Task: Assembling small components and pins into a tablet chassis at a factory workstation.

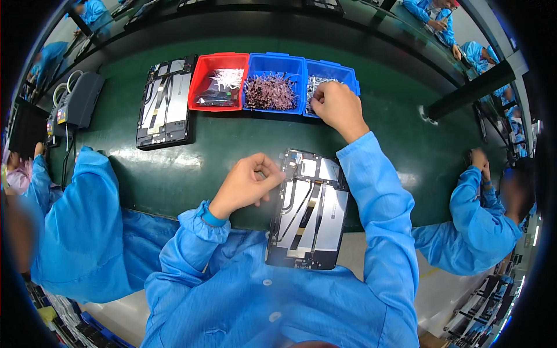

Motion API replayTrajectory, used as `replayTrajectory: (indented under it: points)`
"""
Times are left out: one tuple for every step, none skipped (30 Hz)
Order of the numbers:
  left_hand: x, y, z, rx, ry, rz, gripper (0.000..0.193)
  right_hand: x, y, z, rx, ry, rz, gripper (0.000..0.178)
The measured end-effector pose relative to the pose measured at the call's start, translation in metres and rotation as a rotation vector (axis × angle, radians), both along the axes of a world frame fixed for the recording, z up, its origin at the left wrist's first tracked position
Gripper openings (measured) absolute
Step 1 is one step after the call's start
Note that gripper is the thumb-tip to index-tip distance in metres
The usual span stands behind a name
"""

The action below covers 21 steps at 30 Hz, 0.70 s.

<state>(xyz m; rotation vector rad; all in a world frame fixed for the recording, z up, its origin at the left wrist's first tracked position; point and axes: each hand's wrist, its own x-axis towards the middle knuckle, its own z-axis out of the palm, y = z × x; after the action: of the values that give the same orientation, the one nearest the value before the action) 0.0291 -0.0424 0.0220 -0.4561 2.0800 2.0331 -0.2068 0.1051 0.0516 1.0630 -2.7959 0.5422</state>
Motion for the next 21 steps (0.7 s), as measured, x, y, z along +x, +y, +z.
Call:
replayTrajectory:
  points:
    - [-0.001,0.0,-0.001,-0.002,-0.001,0.002,0.024,0.001,-0.001,0.0,0.051,-0.003,-0.047,0.018]
    - [-0.001,0.001,-0.001,-0.004,-0.002,0.003,0.023,0.001,-0.002,0.001,0.103,-0.006,-0.096,0.017]
    - [-0.001,0.0,-0.001,-0.003,-0.001,0.005,0.023,0.003,-0.002,0.002,0.103,-0.004,-0.094,0.017]
    - [-0.001,0.0,-0.002,-0.011,0.006,0.015,0.023,0.005,-0.001,0.003,0.02,0.006,-0.09,0.015]
    - [-0.001,0.0,-0.002,-0.018,0.012,0.024,0.022,0.007,0.001,0.003,-0.062,0.015,-0.088,0.014]
    - [-0.001,0.0,-0.004,-0.016,0.013,0.028,0.022,0.006,0.006,0.002,-0.06,0.015,-0.083,0.014]
    - [-0.001,-0.001,-0.008,0.016,0.039,0.057,0.021,0.003,0.015,-0.001,-0.189,0.039,-0.009,0.013]
    - [0.0,-0.001,-0.011,0.047,0.065,0.086,0.02,0.003,0.02,-0.002,-0.317,0.062,0.066,0.013]
    - [0.001,-0.001,-0.012,0.05,0.064,0.095,0.02,0.011,0.021,0.005,-0.314,0.059,0.076,0.013]
    - [0.003,-0.002,-0.014,0.079,0.083,0.12,0.02,0.025,0.023,0.019,-0.331,-0.092,0.032,0.014]
    - [0.004,-0.003,-0.015,0.106,0.102,0.145,0.02,0.037,0.026,0.025,-0.343,-0.244,-0.011,0.016]
    - [0.003,-0.001,-0.014,0.109,0.101,0.148,0.02,0.046,0.033,0.021,-0.402,-0.414,0.019,0.014]
    - [0.002,0.004,-0.011,0.14,0.158,0.179,0.02,0.056,0.039,0.017,-0.458,-0.589,0.053,0.014]
    - [0.0,0.008,-0.006,0.17,0.215,0.211,0.02,0.069,0.042,0.015,-0.555,-0.767,0.085,0.014]
    - [-0.001,0.011,0.004,0.168,0.208,0.217,0.02,0.084,0.045,0.016,-0.655,-0.947,0.116,0.016]
    - [-0.003,0.013,0.016,0.203,0.241,0.22,0.021,0.097,0.047,0.02,-0.66,-1.043,0.118,0.018]
    - [-0.006,0.014,0.023,0.238,0.274,0.222,0.021,0.107,0.049,0.022,-0.665,-1.138,0.119,0.02]
    - [-0.009,0.014,0.025,0.22,0.267,0.208,0.022,0.111,0.051,0.017,-0.691,-1.135,0.147,0.021]
    - [-0.009,0.013,0.024,0.216,0.262,0.209,0.022,0.115,0.051,0.016,-0.694,-1.141,0.147,0.021]
    - [-0.009,0.012,0.023,0.23,0.23,0.209,0.022,0.12,0.05,0.014,-0.739,-1.104,0.18,0.022]
    - [-0.009,0.012,0.022,0.244,0.197,0.207,0.023,0.123,0.05,0.013,-0.783,-1.066,0.21,0.023]
